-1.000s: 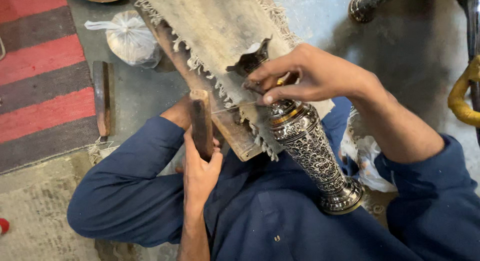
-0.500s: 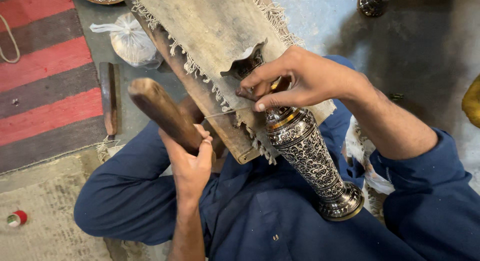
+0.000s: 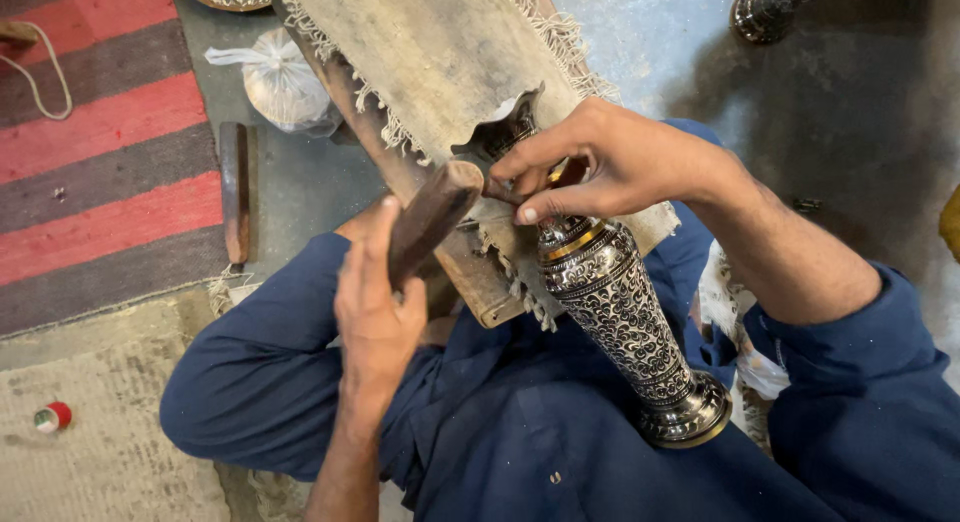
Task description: The person sits cross-legged on the floor with an ornate metal vase held against a wooden board on their lap. They hold a punch against the vase's flared neck and strike it with a wooden mallet to shape the rim, repositioning the vase and punch repeatedly, and briefly wipe the vase with a cloth before resuming hammering.
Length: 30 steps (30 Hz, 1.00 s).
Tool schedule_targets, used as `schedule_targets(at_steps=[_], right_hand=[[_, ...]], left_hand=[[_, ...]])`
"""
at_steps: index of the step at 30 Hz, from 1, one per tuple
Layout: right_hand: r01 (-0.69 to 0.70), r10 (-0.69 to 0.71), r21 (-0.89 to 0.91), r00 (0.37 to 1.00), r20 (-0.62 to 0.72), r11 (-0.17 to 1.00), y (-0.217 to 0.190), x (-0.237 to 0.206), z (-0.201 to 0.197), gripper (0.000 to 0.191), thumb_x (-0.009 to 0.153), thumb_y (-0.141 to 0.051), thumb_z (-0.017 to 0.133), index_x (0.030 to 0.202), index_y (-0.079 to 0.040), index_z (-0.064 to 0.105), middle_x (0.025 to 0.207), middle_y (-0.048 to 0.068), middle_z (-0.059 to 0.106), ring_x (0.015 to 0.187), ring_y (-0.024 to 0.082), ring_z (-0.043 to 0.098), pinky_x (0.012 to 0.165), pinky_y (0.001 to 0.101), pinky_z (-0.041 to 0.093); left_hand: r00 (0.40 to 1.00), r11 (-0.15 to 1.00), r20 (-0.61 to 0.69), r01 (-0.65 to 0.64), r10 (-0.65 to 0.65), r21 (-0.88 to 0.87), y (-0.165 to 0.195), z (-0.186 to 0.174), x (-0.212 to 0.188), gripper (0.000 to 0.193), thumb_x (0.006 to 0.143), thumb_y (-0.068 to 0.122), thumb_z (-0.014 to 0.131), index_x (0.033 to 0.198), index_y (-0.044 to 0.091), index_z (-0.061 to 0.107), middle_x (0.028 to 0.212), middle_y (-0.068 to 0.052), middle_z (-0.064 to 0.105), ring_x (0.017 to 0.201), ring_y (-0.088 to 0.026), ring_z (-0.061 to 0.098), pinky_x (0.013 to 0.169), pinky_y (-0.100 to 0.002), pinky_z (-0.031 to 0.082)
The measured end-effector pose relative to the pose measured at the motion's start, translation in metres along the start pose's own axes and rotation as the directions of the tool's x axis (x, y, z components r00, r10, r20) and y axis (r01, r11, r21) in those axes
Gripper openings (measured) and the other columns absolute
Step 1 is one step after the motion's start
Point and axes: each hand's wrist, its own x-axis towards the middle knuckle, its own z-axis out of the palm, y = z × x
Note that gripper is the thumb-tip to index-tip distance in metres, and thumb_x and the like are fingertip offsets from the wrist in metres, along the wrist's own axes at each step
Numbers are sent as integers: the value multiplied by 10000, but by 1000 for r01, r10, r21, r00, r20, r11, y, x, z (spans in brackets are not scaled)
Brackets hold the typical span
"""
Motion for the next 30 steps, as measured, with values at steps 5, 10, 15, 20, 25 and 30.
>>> schedule_targets(at_steps=[5, 10, 15, 20, 25, 30], right_hand=[[15, -15, 1, 1000, 20, 1000, 1, 0, -1, 415, 880, -242, 806, 1244, -62, 723, 927, 58, 817, 822, 136, 791, 671, 290, 621], [28, -28, 32, 999, 19, 999, 3, 0, -1, 413, 894, -242, 798, 1256, -61, 714, 933, 58, 814, 819, 139, 790, 701, 289, 620], [59, -60, 24, 998, 23, 998, 5, 0, -1, 406, 908, -238, 795, 1261, -57, 711, 934, 57, 813, 833, 140, 788, 719, 297, 619], [33, -34, 27, 999, 33, 999, 5, 1, -2, 412, 893, -239, 796, 1260, -67, 719, 929, 52, 818, 811, 133, 790, 666, 293, 617], [24, -28, 65, 998, 61, 998, 6, 1, -4, 421, 905, -235, 777, 1279, -57, 702, 938, 61, 818, 816, 130, 794, 685, 285, 638], [101, -106, 78, 992, 62, 992, 10, 1, -5, 423, 924, -205, 773, 1300, -30, 693, 958, 87, 815, 869, 159, 804, 803, 318, 629]], left_hand=[[999, 999, -2, -32, 33, 24, -4, -3, -2, 759, 815, -94, 624, 1532, 42, 416, 1517, -221, 525, 1420, -410, 513, 1162, -452, 442], [999, 998, -1, -44, 45, 38, -7, -5, -2, 668, 865, -94, 618, 1503, 22, 457, 1506, -224, 538, 1434, -406, 519, 1184, -440, 432], [999, 999, -41, 0, 2, 38, -7, -6, 0, 634, 868, -74, 622, 1476, 25, 473, 1440, -210, 574, 1374, -396, 553, 1154, -441, 454], [997, 994, -52, -57, 62, 89, -5, -8, 2, 679, 825, -65, 644, 1477, 33, 478, 1419, -195, 589, 1320, -407, 566, 1116, -459, 454], [990, 983, -57, -117, 126, 142, -5, -8, 5, 728, 809, -55, 665, 1500, 46, 458, 1446, -192, 584, 1333, -398, 562, 1132, -456, 443], [999, 994, -9, -47, 48, 99, -6, -12, 8, 728, 830, -53, 665, 1518, 69, 459, 1417, -187, 599, 1289, -381, 587, 1095, -444, 473]])
